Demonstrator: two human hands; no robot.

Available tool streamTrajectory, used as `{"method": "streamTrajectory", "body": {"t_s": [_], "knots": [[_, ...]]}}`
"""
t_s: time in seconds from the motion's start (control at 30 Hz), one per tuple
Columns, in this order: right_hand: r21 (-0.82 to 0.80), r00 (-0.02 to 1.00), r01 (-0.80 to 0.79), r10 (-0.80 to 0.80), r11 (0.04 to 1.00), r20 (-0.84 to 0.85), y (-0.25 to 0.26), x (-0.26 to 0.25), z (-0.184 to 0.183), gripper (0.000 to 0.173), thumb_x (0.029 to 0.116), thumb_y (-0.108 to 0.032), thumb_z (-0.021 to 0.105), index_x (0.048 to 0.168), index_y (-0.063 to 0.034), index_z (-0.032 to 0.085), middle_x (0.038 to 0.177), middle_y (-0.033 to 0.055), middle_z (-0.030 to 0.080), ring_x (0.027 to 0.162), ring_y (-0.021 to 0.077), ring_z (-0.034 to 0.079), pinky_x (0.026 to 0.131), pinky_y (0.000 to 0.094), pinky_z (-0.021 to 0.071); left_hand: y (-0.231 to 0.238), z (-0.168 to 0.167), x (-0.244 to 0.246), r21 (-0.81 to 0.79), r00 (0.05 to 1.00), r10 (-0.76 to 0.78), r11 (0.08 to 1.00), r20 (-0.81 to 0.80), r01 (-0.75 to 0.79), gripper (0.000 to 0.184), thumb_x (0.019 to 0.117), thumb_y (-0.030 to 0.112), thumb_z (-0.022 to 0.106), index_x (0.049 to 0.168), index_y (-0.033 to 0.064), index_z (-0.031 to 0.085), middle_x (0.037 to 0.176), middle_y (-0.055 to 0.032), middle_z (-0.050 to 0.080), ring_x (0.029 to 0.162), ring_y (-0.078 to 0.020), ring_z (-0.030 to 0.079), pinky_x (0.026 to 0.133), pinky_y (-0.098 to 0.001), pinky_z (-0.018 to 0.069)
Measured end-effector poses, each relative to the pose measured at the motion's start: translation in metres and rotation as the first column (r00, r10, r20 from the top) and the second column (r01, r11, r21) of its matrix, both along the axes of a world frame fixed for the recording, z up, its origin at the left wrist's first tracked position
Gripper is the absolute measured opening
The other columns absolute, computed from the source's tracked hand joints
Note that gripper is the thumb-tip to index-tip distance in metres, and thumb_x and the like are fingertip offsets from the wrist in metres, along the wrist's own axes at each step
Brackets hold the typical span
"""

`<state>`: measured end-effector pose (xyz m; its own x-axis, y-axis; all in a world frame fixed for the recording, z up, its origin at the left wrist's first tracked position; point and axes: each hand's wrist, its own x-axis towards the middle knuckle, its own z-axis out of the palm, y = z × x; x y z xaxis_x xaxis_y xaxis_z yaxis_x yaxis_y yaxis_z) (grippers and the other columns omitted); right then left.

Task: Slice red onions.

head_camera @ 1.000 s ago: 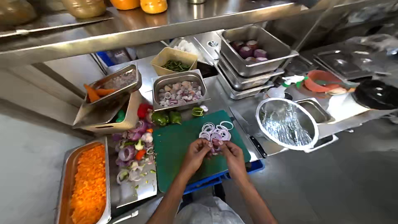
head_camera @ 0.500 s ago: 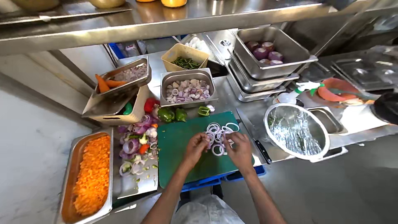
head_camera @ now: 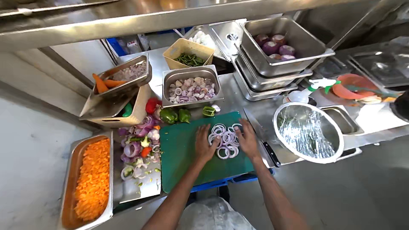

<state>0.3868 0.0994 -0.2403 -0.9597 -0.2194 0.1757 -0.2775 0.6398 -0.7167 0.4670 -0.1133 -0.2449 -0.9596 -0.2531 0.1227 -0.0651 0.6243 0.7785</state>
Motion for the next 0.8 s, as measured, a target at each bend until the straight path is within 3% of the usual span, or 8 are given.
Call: {"method": "streamTrajectory", "body": {"t_s": [0.1,0.23,0.3,0.4,0.53,0.6,0.67,0.8], "knots": [[-0.046,0.999,-0.052,0.052,0.998,-0.001,-0.027,0.012,-0.013,0.051,0.1073,-0.044,0.046,0.149,-0.0157,0.055,0.157,0.0079,0.048,0.147,0.0264,0.042,0.119,0.0534,0.0372,0.018,-0.009,-0.008,0.033,0.994,-0.098,0.994,-0.046,0.100,0.075,0.1008,0.063,0.045,0.158,0.0152,0.038,0.162,-0.0069,0.039,0.154,-0.0271,0.026,0.127,-0.0566,0.0143],[-0.199,0.993,-0.102,0.112,0.975,0.040,-0.044,0.037,-0.002,0.046,0.1078,-0.040,0.048,0.147,-0.0171,0.056,0.151,0.0036,0.054,0.140,0.0175,0.050,0.116,0.0455,0.0435,0.010,0.002,0.004,0.186,0.995,-0.095,0.978,0.001,0.093,0.063,0.1031,0.054,0.050,0.155,0.0194,0.045,0.154,-0.0053,0.050,0.142,-0.0209,0.046,0.118,-0.0473,0.0396],[-0.290,0.995,-0.068,0.087,0.955,0.054,-0.038,0.037,0.005,0.046,0.1078,-0.042,0.047,0.142,-0.0150,0.061,0.147,0.0033,0.058,0.134,0.0151,0.055,0.112,0.0422,0.0474,-0.006,0.005,0.013,0.190,0.997,-0.071,0.980,0.022,0.066,0.058,0.1033,0.053,0.049,0.151,0.0201,0.050,0.150,-0.0032,0.054,0.138,-0.0189,0.050,0.116,-0.0462,0.0424],[-0.267,0.997,-0.029,0.046,0.963,0.058,-0.020,0.032,0.001,0.049,0.1083,-0.045,0.043,0.144,-0.0148,0.059,0.149,0.0035,0.056,0.136,0.0171,0.053,0.113,0.0449,0.0464,-0.024,0.005,0.015,0.126,0.998,-0.069,0.990,-0.009,0.069,0.062,0.1025,0.058,0.046,0.150,0.0189,0.051,0.155,-0.0028,0.049,0.146,-0.0210,0.041,0.121,-0.0481,0.0347],[-0.128,0.987,-0.159,0.163,0.979,0.015,-0.026,0.037,-0.021,0.058,0.1058,-0.054,0.039,0.150,-0.0200,0.054,0.155,0.0022,0.050,0.149,0.0228,0.038,0.123,0.0499,0.0316,-0.012,-0.005,-0.001,0.054,0.980,-0.183,0.981,-0.080,0.188,0.065,0.1033,0.059,0.042,0.152,0.0161,0.048,0.159,-0.0034,0.045,0.152,-0.0221,0.032,0.127,-0.0514,0.0213],[-0.165,0.984,-0.176,0.180,0.971,0.012,-0.033,0.043,-0.020,0.054,0.1066,-0.051,0.040,0.148,-0.0208,0.057,0.154,0.0006,0.053,0.147,0.0194,0.042,0.122,0.0469,0.0357,0.000,-0.007,-0.001,0.073,0.974,-0.211,0.973,-0.087,0.217,0.063,0.1039,0.058,0.041,0.151,0.0170,0.050,0.158,-0.0018,0.046,0.152,-0.0206,0.032,0.127,-0.0519,0.0198],[-0.241,0.995,-0.098,0.101,0.966,0.002,-0.032,0.045,-0.010,0.050,0.1075,-0.046,0.042,0.142,-0.0161,0.062,0.147,0.0032,0.058,0.138,0.0181,0.052,0.115,0.0452,0.0455,-0.002,0.000,0.005,0.150,0.982,-0.172,0.972,-0.073,0.182,0.061,0.1035,0.057,0.045,0.152,0.0200,0.050,0.159,0.0009,0.044,0.150,-0.0169,0.034,0.126,-0.0470,0.0273],[-0.220,0.993,0.097,-0.107,0.971,-0.038,0.000,0.059,0.011,0.036,0.1074,-0.024,0.048,0.128,-0.0033,0.068,0.128,0.0131,0.069,0.117,0.0231,0.066,0.100,0.0453,0.0555,-0.036,0.003,0.038,0.134,0.994,0.034,0.991,-0.103,-0.020,0.050,0.1069,0.048,0.043,0.143,0.0176,0.061,0.150,-0.0008,0.055,0.145,-0.0189,0.043,0.122,-0.0464,0.0352]]}}
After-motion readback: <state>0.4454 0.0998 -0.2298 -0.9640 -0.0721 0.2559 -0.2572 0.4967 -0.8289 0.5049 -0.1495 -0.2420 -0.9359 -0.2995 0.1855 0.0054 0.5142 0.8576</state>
